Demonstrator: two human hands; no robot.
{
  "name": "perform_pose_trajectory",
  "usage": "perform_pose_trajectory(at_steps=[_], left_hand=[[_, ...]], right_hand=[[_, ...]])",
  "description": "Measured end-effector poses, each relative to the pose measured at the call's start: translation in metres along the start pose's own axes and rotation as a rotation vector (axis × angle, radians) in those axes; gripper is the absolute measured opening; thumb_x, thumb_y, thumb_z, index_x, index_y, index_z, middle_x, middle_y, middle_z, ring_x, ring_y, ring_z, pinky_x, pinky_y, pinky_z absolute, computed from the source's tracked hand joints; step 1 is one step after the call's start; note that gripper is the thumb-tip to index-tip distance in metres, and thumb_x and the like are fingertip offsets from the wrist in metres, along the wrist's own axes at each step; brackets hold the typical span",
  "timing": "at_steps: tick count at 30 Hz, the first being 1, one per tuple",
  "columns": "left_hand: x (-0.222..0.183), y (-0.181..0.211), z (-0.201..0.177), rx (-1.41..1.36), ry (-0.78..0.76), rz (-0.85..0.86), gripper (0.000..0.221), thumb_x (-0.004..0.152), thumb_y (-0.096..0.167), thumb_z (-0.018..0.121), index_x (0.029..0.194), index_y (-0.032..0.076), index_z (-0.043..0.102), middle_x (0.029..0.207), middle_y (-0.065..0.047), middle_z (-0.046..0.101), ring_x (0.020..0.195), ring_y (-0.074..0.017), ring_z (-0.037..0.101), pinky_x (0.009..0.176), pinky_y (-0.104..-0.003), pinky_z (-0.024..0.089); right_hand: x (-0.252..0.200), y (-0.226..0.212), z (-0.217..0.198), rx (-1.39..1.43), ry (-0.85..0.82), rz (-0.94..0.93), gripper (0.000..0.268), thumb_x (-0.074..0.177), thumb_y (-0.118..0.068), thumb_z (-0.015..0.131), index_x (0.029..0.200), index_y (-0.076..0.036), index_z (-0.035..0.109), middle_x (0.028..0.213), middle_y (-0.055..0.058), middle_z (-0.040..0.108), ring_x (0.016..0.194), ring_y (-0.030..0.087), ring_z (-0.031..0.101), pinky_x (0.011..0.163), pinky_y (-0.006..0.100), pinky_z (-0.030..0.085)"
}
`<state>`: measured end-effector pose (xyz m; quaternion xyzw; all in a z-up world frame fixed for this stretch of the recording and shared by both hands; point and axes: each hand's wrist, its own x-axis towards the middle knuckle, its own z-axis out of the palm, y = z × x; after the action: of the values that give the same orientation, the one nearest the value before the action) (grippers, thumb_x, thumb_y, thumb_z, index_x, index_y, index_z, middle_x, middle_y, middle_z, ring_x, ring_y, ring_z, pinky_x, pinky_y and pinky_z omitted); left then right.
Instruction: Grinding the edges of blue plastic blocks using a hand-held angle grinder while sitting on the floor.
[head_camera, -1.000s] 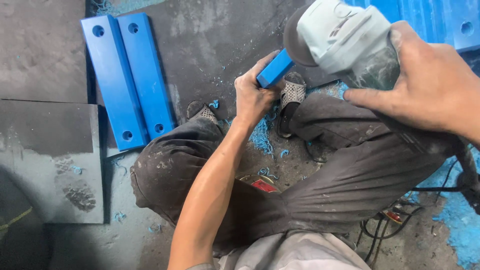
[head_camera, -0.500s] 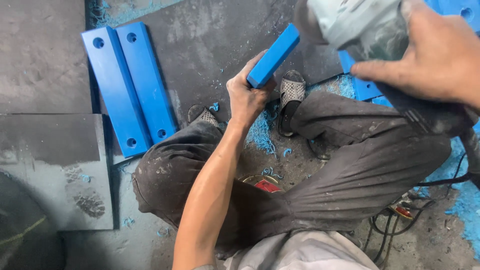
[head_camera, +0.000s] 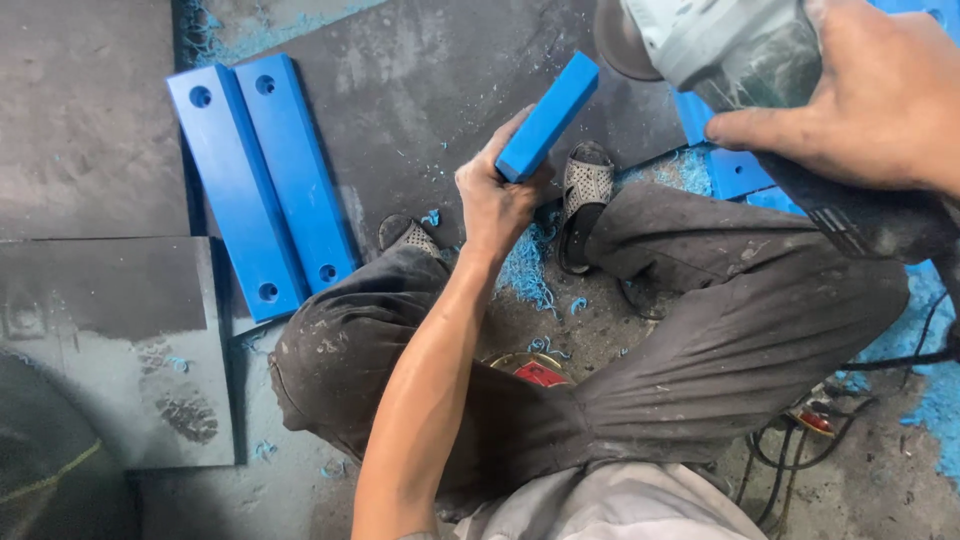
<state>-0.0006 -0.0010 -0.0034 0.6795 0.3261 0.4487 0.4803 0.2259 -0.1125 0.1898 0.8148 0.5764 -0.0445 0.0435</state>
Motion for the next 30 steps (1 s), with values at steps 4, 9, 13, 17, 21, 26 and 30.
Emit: perform_pose_trajectory(at_steps=[4, 9, 13, 17, 21, 26, 30], left_hand=[[-0.001, 0.002, 0.002, -0.029, -0.015, -0.035, 0.048, 0.087, 0.014, 0.08, 0.133, 0.007, 0.068, 0.106, -0.01, 0.081, 0.093, -0.01, 0.076, 0.088, -0.029, 0.061], [0.0, 0.0, 0.005, -0.032, -0.039, -0.042, 0.047, 0.09, 0.016, 0.08, 0.135, 0.009, 0.067, 0.108, -0.01, 0.081, 0.095, -0.01, 0.078, 0.09, -0.029, 0.063], [0.0, -0.001, 0.003, 0.024, -0.015, 0.005, 0.049, 0.087, 0.017, 0.082, 0.133, 0.008, 0.067, 0.11, -0.012, 0.081, 0.099, -0.0136, 0.079, 0.091, -0.031, 0.061], [-0.001, 0.001, -0.001, 0.003, -0.029, -0.011, 0.047, 0.088, 0.017, 0.08, 0.132, 0.009, 0.067, 0.11, -0.012, 0.081, 0.101, -0.0132, 0.079, 0.093, -0.031, 0.061], [-0.001, -0.001, -0.001, -0.005, -0.018, -0.017, 0.048, 0.088, 0.016, 0.078, 0.134, 0.009, 0.068, 0.11, -0.012, 0.081, 0.099, -0.0127, 0.077, 0.093, -0.031, 0.061], [0.0, 0.003, 0.002, 0.008, -0.021, -0.024, 0.049, 0.088, 0.019, 0.081, 0.133, 0.008, 0.067, 0.11, -0.013, 0.081, 0.099, -0.0144, 0.079, 0.092, -0.032, 0.061], [-0.001, 0.0, 0.003, 0.027, -0.03, -0.003, 0.049, 0.088, 0.018, 0.08, 0.134, 0.008, 0.067, 0.113, -0.013, 0.08, 0.101, -0.0147, 0.078, 0.093, -0.032, 0.061]], right_hand=[[-0.004, 0.0, 0.0, 0.017, 0.009, 0.034, 0.083, 0.072, -0.053, 0.089, 0.125, 0.005, 0.062, 0.086, 0.027, 0.072, 0.077, 0.041, 0.073, 0.072, 0.048, 0.058], [-0.018, -0.016, -0.004, 0.042, 0.188, -0.228, 0.082, 0.072, -0.051, 0.089, 0.123, 0.007, 0.06, 0.091, 0.027, 0.07, 0.079, 0.041, 0.072, 0.072, 0.048, 0.058], [-0.023, -0.037, -0.007, 0.046, -0.218, 0.005, 0.09, 0.073, -0.055, 0.086, 0.13, 0.004, 0.05, 0.072, 0.02, 0.07, 0.07, 0.034, 0.075, 0.069, 0.043, 0.06], [-0.021, -0.02, 0.005, 0.029, -0.214, -0.029, 0.095, 0.07, -0.058, 0.087, 0.132, 0.004, 0.05, 0.074, 0.019, 0.066, 0.066, 0.034, 0.074, 0.067, 0.043, 0.059], [-0.007, 0.003, 0.005, 0.089, -0.057, -0.055, 0.084, 0.073, -0.054, 0.087, 0.126, 0.004, 0.057, 0.081, 0.023, 0.071, 0.071, 0.037, 0.074, 0.068, 0.046, 0.059], [-0.012, 0.013, 0.003, 0.135, 0.195, -0.304, 0.083, 0.073, -0.048, 0.085, 0.13, 0.008, 0.059, 0.104, 0.028, 0.071, 0.092, 0.041, 0.072, 0.081, 0.049, 0.057], [-0.023, -0.015, -0.003, 0.101, 0.163, -0.253, 0.088, 0.072, -0.054, 0.086, 0.127, 0.009, 0.057, 0.095, 0.028, 0.07, 0.081, 0.041, 0.072, 0.075, 0.048, 0.058]])
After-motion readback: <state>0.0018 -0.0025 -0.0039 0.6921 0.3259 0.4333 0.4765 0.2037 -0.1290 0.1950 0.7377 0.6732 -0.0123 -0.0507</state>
